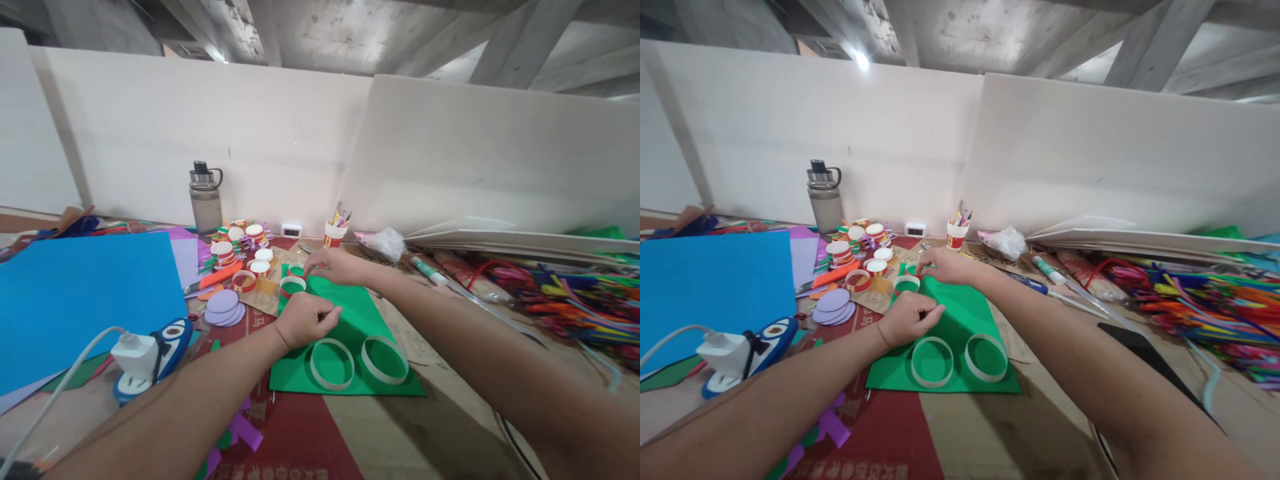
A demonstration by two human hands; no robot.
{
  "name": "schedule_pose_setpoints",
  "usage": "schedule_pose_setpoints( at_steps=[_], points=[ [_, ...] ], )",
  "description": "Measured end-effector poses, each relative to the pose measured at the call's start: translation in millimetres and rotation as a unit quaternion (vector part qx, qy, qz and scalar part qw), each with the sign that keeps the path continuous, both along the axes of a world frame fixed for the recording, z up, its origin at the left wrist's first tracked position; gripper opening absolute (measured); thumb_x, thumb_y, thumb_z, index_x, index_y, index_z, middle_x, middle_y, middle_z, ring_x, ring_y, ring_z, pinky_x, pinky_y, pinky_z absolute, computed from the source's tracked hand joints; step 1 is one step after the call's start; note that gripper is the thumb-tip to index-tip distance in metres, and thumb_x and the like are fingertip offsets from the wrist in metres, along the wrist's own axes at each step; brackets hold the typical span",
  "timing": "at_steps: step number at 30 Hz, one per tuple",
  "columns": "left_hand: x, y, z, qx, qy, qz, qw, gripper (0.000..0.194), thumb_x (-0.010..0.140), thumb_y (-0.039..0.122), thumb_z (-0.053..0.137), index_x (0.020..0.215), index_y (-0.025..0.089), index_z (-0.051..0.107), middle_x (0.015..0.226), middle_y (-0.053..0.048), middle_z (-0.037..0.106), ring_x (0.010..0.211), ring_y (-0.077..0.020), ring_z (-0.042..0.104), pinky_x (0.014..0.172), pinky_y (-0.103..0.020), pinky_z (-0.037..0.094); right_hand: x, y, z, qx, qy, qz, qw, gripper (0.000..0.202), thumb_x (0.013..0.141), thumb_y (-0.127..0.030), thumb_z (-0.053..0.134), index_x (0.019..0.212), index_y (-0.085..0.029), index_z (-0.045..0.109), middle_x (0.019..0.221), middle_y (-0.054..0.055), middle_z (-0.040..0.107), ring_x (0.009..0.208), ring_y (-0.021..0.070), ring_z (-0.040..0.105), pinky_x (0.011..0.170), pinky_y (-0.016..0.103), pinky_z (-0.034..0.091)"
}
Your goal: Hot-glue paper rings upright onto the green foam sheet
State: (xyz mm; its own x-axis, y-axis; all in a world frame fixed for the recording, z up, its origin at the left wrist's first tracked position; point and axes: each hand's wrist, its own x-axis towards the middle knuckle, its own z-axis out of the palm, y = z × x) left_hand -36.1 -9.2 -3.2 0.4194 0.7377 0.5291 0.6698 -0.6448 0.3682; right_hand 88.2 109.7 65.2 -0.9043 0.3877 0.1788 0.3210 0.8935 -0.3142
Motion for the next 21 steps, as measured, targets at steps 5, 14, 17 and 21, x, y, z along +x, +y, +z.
schedule_pose_setpoints(
  at_steps=[5, 14, 17, 21],
  points=[
    [1, -2, 0.5, 0.002, 0.044, -0.048, 0.998, 0.046, 0.093, 0.034, 0.042, 0.050, 0.018, 0.039, 0.049, 0.002, 0.046, 0.049, -0.0100, 0.037, 0.052, -0.028, 0.024, -28, 4, -2.7, -0.004, 0.066, -0.072, 0.995, 0.020, 0.086, -0.010, 0.060, 0.097, -0.017, 0.075, 0.096, 0.005, 0.074, 0.087, 0.0153, 0.065, 0.079, 0.026, 0.047],
    [2, -1, -1.3, 0.011, 0.088, -0.056, 0.995, 0.042, 0.091, 0.030, 0.048, 0.050, 0.018, 0.047, 0.049, 0.001, 0.054, 0.050, -0.0109, 0.045, 0.052, -0.028, 0.025, -83, 19, -14.8, 0.025, 0.008, -0.078, 0.997, 0.020, 0.084, -0.010, 0.061, 0.095, -0.016, 0.077, 0.096, 0.006, 0.075, 0.085, 0.0147, 0.065, 0.074, 0.023, 0.045],
    [2, -1, -2.4, 0.015, 0.090, -0.059, 0.994, 0.043, 0.091, 0.031, 0.049, 0.050, 0.017, 0.047, 0.050, 0.000, 0.056, 0.050, -0.0108, 0.047, 0.051, -0.028, 0.024, -84, 23, -14.3, 0.024, -0.002, -0.092, 0.996, 0.019, 0.084, -0.010, 0.061, 0.094, -0.014, 0.077, 0.093, 0.007, 0.075, 0.082, 0.0157, 0.066, 0.071, 0.023, 0.045],
    [2, -2, -2.4, 0.010, 0.097, -0.061, 0.993, 0.043, 0.092, 0.032, 0.046, 0.052, 0.017, 0.049, 0.053, 0.000, 0.059, 0.052, -0.0111, 0.050, 0.051, -0.029, 0.023, -72, 19, -10.9, 0.010, -0.025, -0.083, 0.996, 0.018, 0.085, -0.014, 0.063, 0.097, -0.015, 0.077, 0.091, 0.006, 0.075, 0.080, 0.0157, 0.066, 0.070, 0.024, 0.046]
  ],
)
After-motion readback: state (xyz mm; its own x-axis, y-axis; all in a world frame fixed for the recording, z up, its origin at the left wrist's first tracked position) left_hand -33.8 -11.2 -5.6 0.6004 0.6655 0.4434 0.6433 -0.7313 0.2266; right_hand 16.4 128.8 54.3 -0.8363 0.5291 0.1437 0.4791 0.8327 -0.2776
